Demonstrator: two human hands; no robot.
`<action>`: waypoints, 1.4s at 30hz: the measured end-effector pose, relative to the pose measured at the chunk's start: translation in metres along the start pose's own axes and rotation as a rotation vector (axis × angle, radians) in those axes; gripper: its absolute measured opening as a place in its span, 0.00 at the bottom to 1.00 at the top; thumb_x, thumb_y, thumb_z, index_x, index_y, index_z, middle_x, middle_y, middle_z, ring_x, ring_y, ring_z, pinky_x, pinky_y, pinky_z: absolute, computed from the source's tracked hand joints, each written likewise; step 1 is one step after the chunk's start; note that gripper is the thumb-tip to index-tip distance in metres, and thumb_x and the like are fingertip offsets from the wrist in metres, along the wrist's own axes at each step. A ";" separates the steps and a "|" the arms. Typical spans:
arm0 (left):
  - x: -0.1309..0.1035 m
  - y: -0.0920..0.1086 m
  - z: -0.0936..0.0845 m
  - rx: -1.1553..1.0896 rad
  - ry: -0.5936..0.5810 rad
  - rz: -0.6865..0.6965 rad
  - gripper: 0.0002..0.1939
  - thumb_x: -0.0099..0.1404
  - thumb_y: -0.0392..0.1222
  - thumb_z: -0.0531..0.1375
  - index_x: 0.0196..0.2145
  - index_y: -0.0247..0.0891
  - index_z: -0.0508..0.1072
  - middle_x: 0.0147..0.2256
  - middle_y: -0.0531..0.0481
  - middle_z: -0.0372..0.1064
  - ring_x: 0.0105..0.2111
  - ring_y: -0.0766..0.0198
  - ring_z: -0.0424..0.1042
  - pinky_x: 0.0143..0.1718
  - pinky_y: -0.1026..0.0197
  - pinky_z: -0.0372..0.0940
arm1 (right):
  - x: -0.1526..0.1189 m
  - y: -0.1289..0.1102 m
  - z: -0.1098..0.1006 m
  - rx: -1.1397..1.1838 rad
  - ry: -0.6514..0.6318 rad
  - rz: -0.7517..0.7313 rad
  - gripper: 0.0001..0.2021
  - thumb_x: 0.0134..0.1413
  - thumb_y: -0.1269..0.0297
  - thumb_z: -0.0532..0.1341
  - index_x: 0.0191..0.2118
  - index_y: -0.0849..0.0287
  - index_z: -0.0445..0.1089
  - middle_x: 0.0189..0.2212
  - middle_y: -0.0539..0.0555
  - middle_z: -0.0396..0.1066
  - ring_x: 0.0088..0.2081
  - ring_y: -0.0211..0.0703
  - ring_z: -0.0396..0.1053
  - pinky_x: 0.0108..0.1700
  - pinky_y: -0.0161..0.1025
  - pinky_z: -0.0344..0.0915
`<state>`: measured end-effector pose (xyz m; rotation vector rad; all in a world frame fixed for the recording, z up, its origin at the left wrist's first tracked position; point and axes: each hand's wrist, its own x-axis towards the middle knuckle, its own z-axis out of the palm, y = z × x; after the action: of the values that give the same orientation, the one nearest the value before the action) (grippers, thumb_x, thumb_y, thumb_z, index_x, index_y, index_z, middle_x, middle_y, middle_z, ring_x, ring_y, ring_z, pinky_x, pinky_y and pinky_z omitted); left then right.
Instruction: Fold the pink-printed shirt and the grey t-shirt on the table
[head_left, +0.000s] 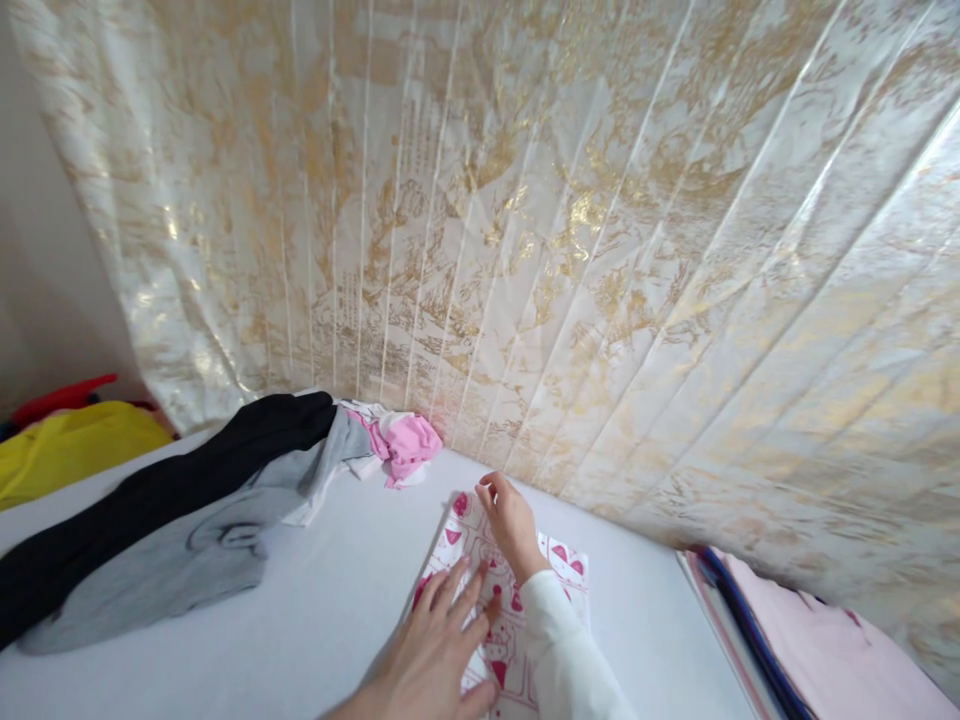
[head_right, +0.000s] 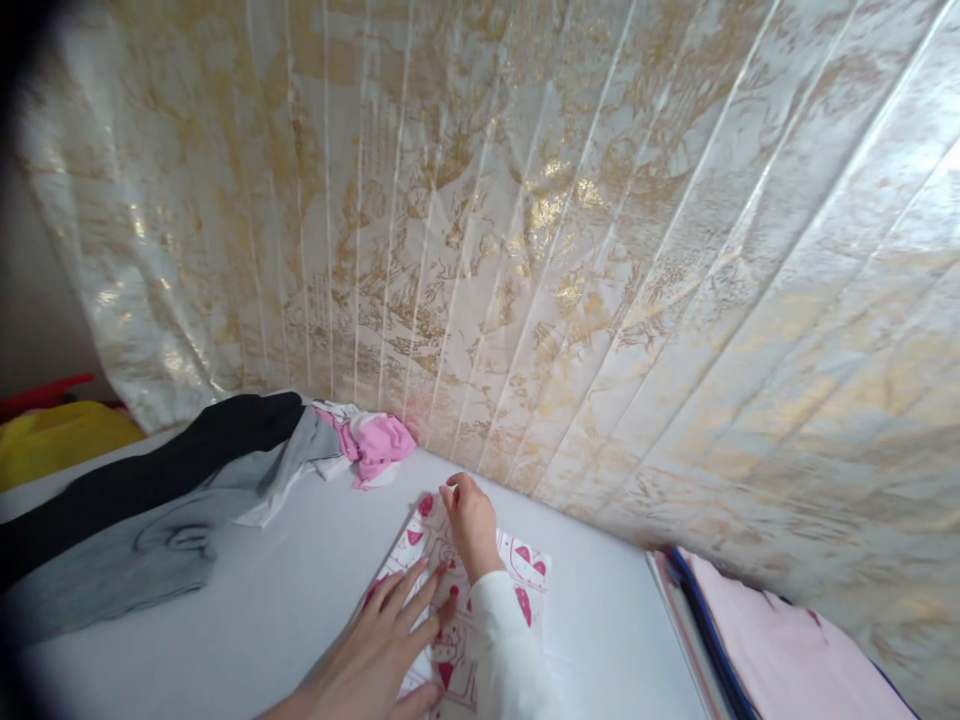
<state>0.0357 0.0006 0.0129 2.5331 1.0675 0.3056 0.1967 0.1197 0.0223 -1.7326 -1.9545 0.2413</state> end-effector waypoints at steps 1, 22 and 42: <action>0.000 -0.001 0.001 0.001 0.012 0.002 0.32 0.61 0.48 0.63 0.62 0.42 0.63 0.67 0.41 0.47 0.67 0.40 0.40 0.63 0.34 0.44 | -0.001 0.002 -0.004 -0.009 -0.005 0.004 0.10 0.63 0.59 0.54 0.42 0.56 0.70 0.31 0.53 0.75 0.34 0.43 0.71 0.36 0.35 0.58; -0.008 -0.029 -0.040 -0.010 0.110 -0.409 0.17 0.68 0.37 0.52 0.54 0.35 0.62 0.41 0.43 0.72 0.43 0.55 0.72 0.43 0.58 0.63 | -0.213 0.060 -0.065 0.171 0.134 0.416 0.17 0.56 0.46 0.54 0.43 0.53 0.63 0.27 0.47 0.70 0.23 0.40 0.67 0.32 0.38 0.64; -0.036 -0.006 -0.038 -0.088 0.052 -0.416 0.09 0.72 0.35 0.43 0.44 0.42 0.61 0.36 0.52 0.74 0.28 0.65 0.75 0.29 0.67 0.60 | -0.236 0.033 -0.083 0.836 -0.035 0.393 0.15 0.50 0.52 0.61 0.42 0.53 0.68 0.38 0.55 0.74 0.39 0.49 0.72 0.41 0.42 0.66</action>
<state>-0.0056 -0.0114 0.0432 2.1680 1.5270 0.2949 0.2781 -0.1192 0.0172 -1.4858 -1.2117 1.0578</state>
